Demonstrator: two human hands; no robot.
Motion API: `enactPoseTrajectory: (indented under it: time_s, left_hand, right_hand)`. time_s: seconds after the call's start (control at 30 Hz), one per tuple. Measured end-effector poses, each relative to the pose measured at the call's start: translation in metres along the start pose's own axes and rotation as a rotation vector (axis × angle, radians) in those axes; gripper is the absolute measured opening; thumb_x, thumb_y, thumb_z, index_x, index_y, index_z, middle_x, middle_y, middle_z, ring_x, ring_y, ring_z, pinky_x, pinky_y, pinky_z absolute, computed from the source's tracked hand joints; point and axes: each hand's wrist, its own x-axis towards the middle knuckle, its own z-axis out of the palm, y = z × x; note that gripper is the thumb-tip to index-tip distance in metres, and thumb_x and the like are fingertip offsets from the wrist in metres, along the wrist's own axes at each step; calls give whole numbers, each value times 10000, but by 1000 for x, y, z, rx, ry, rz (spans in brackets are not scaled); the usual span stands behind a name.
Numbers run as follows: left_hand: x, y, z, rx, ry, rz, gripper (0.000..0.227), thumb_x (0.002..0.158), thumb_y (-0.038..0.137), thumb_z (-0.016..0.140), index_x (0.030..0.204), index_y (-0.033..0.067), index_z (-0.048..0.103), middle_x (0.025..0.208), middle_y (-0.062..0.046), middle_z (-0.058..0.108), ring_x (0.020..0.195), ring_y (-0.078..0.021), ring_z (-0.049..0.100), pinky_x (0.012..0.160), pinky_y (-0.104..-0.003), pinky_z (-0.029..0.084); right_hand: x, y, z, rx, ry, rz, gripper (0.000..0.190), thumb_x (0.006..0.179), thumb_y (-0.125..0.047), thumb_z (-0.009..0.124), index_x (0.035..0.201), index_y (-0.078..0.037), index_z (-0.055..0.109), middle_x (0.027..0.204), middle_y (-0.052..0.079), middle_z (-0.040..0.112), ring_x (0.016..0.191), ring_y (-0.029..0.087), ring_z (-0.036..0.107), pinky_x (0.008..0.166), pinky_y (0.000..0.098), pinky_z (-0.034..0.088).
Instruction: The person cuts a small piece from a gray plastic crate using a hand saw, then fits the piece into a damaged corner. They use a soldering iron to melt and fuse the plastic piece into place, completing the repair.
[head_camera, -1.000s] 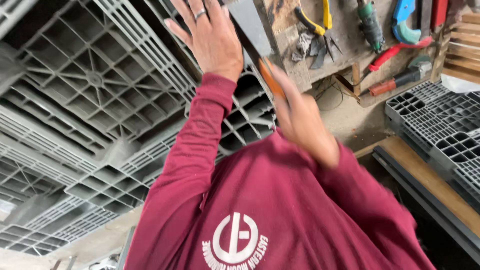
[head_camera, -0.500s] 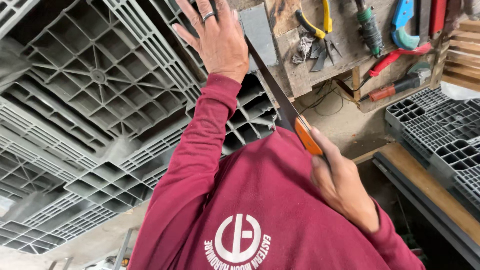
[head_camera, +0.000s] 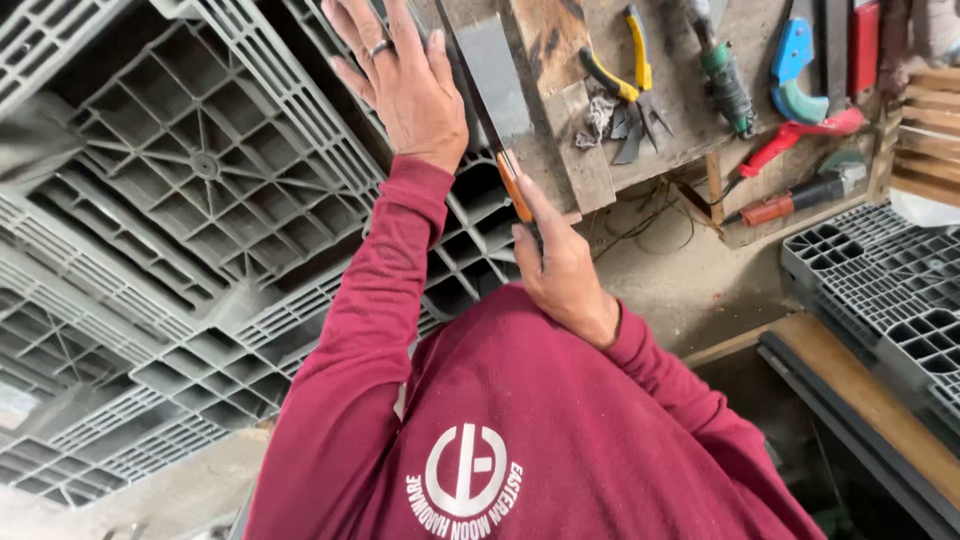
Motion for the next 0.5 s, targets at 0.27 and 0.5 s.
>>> enactPoseTrajectory:
  time_s: [0.27, 0.5]
  left_hand:
    - [-7, 7, 1, 61, -89, -104, 573, 1171, 316, 483, 1654, 70, 297, 1750, -153, 96, 1614, -373, 26, 1336, -580, 66]
    - [6, 18, 6, 156, -148, -197, 402, 1114, 291, 504, 1476, 116, 478, 1591, -191, 378, 1562, -432, 162, 1287, -676, 111]
  right_hand:
    - [10, 14, -21, -1, -123, 67, 551, 1030, -20, 578, 1548, -3, 389, 1457, 265, 587, 1327, 394, 619, 1080, 400, 512]
    - [9, 0, -37, -6, -197, 233, 566, 1033, -47, 564, 1565, -23, 371, 1366, 269, 624, 1133, 368, 685, 962, 376, 539]
